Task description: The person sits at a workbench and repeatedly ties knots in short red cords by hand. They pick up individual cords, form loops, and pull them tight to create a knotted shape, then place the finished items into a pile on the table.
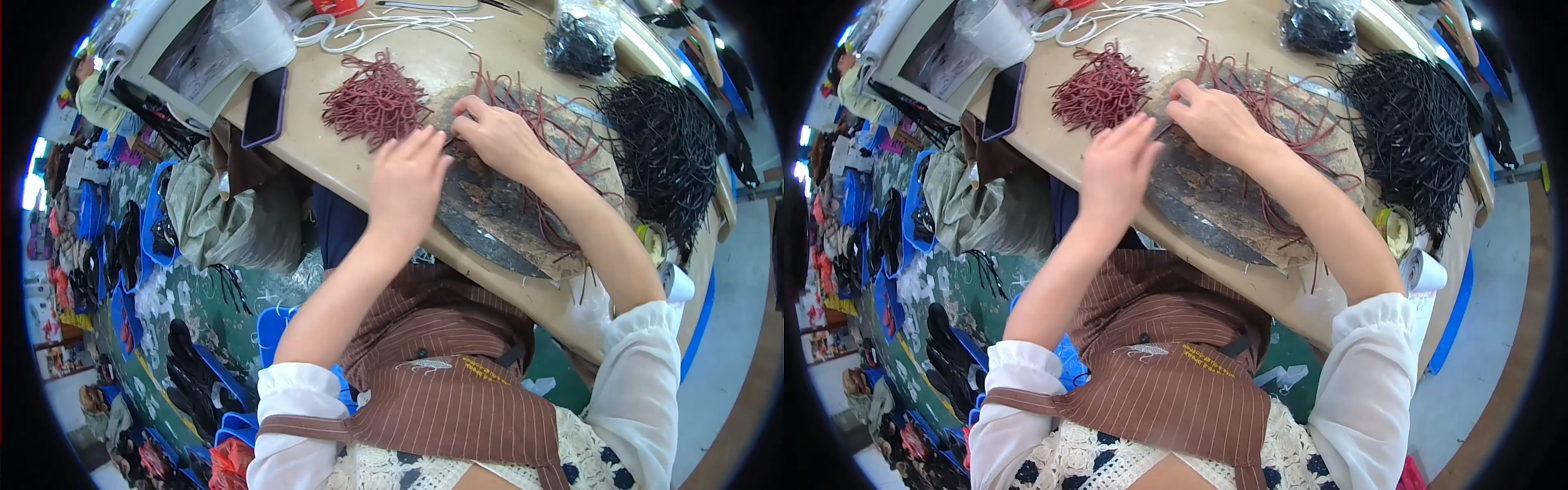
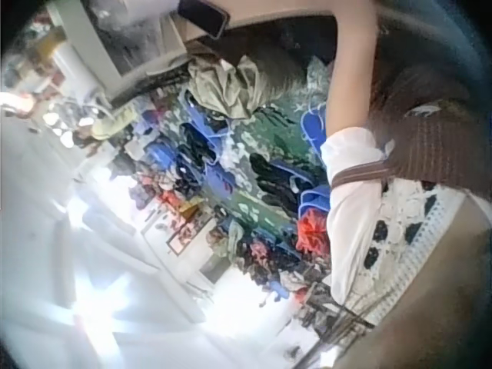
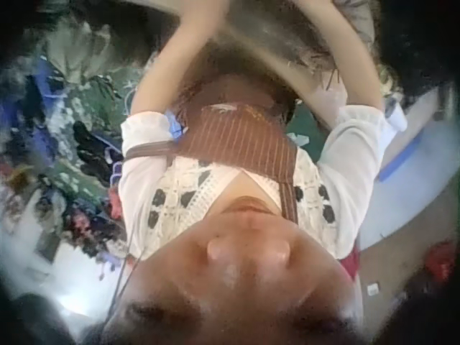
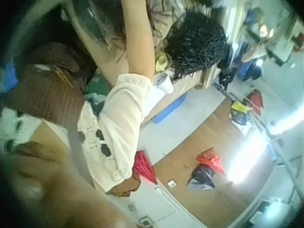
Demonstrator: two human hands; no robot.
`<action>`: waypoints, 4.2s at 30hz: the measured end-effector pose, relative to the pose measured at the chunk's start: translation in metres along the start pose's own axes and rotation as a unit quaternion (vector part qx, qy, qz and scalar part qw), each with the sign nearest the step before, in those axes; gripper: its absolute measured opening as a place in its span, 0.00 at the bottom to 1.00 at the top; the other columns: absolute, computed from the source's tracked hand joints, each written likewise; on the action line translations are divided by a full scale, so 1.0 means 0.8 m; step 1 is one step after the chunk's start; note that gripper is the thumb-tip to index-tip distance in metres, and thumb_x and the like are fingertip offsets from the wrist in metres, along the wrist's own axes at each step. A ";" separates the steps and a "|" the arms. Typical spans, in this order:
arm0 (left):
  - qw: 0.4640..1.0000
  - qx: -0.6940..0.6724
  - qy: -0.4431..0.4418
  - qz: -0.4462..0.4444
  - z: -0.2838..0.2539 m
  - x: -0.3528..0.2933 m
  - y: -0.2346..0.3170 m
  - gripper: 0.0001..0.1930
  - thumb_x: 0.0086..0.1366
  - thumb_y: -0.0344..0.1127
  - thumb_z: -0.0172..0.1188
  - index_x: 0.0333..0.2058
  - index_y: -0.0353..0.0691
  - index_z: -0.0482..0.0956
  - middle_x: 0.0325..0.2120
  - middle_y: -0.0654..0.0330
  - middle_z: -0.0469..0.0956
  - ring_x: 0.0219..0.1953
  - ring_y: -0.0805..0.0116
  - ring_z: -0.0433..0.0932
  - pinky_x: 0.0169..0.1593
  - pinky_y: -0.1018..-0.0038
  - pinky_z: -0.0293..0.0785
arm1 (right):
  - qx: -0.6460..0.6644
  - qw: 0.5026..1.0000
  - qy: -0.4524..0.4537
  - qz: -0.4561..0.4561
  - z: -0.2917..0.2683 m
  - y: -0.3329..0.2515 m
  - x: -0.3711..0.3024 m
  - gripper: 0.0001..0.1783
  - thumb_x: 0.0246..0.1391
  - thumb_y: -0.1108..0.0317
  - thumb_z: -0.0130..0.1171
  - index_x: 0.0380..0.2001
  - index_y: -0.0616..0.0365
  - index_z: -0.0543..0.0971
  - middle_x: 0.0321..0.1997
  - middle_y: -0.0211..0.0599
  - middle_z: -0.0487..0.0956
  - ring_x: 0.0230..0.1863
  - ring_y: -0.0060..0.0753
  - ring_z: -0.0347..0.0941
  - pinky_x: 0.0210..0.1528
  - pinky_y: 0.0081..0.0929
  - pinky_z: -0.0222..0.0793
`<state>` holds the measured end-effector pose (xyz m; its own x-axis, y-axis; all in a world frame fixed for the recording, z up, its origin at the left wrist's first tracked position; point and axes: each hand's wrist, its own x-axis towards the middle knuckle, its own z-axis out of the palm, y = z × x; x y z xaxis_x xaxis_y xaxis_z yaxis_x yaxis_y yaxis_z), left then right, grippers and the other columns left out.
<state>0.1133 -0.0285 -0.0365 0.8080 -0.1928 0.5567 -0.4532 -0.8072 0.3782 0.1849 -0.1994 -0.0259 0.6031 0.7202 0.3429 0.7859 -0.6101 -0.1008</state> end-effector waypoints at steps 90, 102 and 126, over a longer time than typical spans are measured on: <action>0.587 -0.719 -0.294 -0.230 -0.122 -0.048 0.091 0.41 0.54 0.19 0.54 0.60 0.36 0.36 0.23 0.56 0.76 0.30 0.68 0.77 0.38 0.74 0.73 | 0.531 0.813 0.053 0.233 -0.134 -0.130 -0.079 0.05 0.42 0.75 0.60 0.27 0.58 0.77 0.24 0.28 0.76 0.26 0.18 0.71 0.35 0.19 0.62; 0.717 -0.634 -0.157 -0.241 -0.104 -0.055 0.080 0.15 0.59 0.24 0.52 0.46 0.30 0.68 0.29 0.62 0.75 0.30 0.80 0.73 0.34 0.84 0.70 | 0.728 0.629 -0.023 0.272 -0.148 -0.161 -0.083 0.13 0.41 0.81 0.59 0.35 0.67 0.75 0.36 0.42 0.77 0.37 0.25 0.74 0.41 0.20 0.70; 0.573 -0.691 -0.173 -0.406 -0.094 -0.071 0.066 0.13 0.62 0.35 0.51 0.39 0.32 0.74 0.33 0.55 0.77 0.35 0.68 0.77 0.40 0.73 0.76 | 0.391 0.889 0.018 0.238 -0.101 -0.164 -0.071 0.11 0.41 0.73 0.60 0.20 0.63 0.67 0.18 0.34 0.71 0.17 0.26 0.69 0.19 0.21 0.62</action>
<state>0.0153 -0.0186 0.0076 0.8815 -0.3593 -0.3064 0.4525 0.4571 0.7657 0.0364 -0.1868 0.0432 0.8992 0.4221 0.1152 0.3058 -0.4178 -0.8555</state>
